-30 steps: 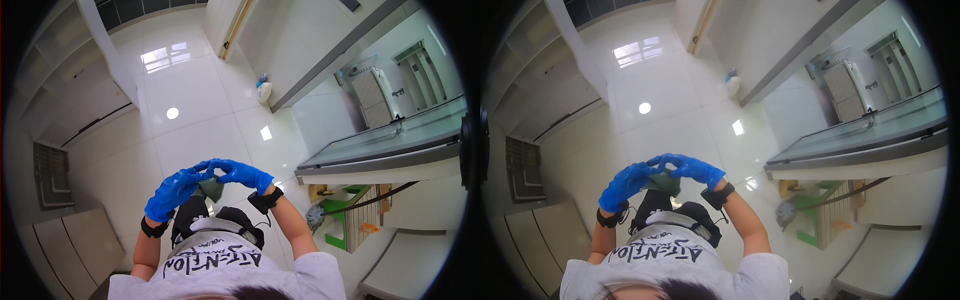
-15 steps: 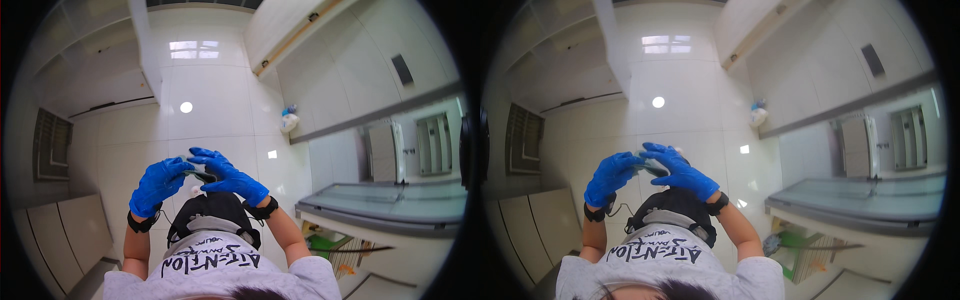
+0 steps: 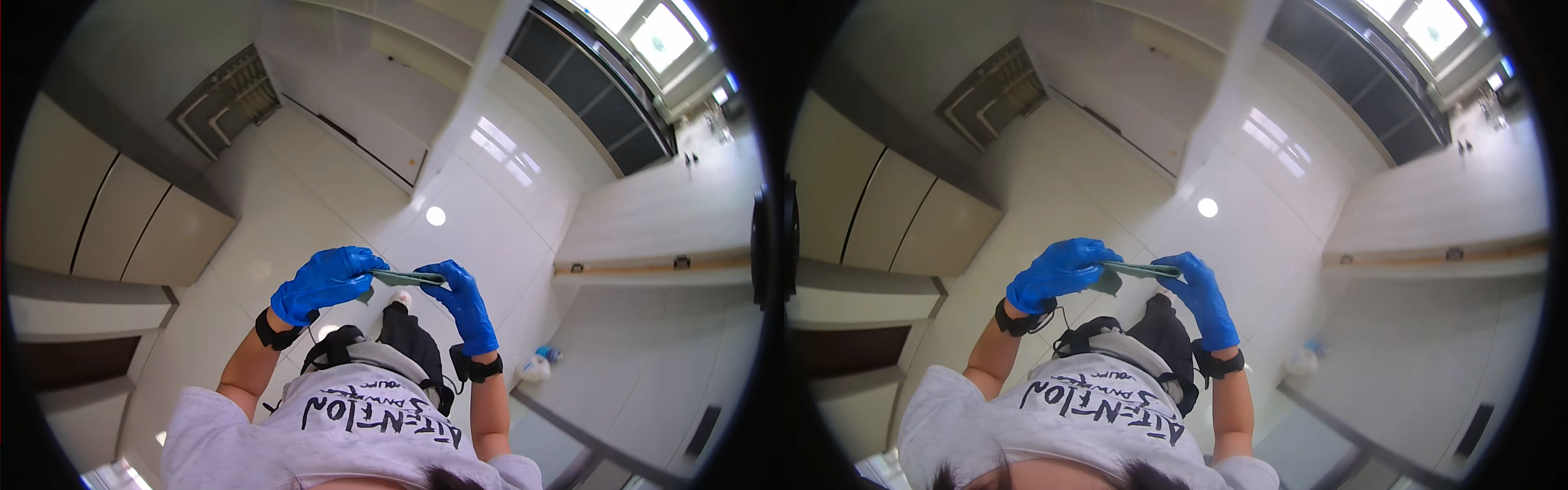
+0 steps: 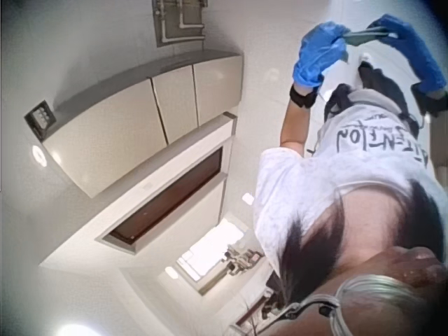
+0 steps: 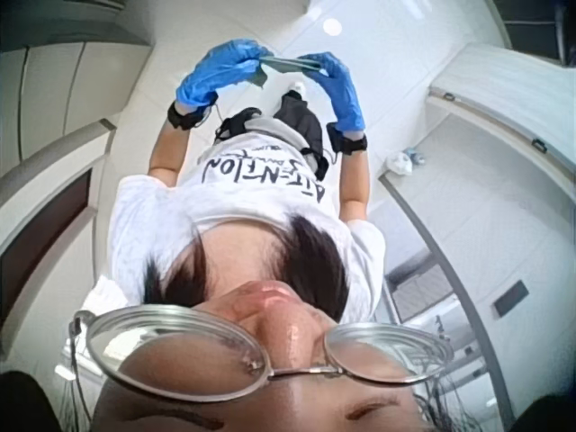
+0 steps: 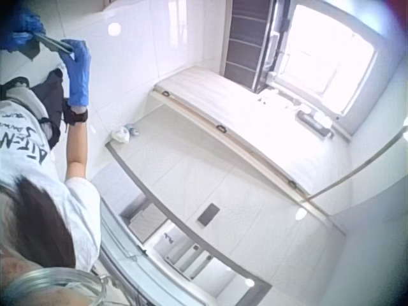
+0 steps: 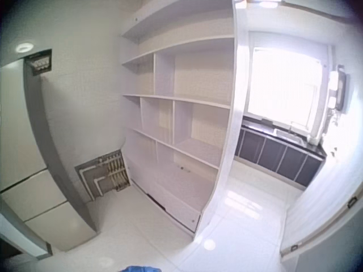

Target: The person cleans the base of a white cabinet in a bathroom by wiping it with a cloth and scrubbing it with a steel wool scrubber.

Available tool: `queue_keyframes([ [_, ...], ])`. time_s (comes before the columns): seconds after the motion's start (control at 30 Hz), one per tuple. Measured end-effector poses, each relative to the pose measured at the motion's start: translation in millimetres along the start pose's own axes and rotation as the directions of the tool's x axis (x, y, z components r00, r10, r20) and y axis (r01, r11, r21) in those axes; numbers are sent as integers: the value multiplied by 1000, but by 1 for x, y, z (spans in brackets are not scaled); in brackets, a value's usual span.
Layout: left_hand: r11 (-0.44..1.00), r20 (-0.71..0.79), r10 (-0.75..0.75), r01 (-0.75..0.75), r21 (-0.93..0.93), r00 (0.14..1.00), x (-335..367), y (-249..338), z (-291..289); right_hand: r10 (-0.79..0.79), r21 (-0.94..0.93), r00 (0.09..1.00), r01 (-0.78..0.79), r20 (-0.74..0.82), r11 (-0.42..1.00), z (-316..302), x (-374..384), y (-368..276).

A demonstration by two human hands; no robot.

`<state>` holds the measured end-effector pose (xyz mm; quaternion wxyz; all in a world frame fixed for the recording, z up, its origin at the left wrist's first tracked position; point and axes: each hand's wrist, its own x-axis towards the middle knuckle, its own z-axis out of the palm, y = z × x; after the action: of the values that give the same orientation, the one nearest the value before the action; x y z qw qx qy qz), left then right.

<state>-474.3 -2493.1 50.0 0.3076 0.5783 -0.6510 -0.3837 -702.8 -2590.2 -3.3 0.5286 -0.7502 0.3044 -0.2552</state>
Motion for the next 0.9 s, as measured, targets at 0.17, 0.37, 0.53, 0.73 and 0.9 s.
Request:
queue_keyframes([
  [0.17, 947, -263, -196, 252, 200, 945, 23, -19, -21, 206, 581, 964, -265, 167, 770, -14, 80, -1],
  [0.37, 904, -575, -65, 292, 312, 816, 45, -68, -63, 23, 400, 970, -121, 240, 909, 18, 180, -28],
  [0.53, 979, -658, -78, 182, 91, 749, 62, -98, -112, 56, 431, 981, -132, 184, 892, 52, 244, -53],
  [0.73, 992, -457, -124, 100, -75, 881, 87, -113, -173, 91, 437, 993, -115, 75, 892, 84, 315, -59],
  [0.9, 889, -144, -351, 280, -363, 925, 111, -143, -195, 15, 379, 993, -59, 117, 924, 106, 368, -61],
])
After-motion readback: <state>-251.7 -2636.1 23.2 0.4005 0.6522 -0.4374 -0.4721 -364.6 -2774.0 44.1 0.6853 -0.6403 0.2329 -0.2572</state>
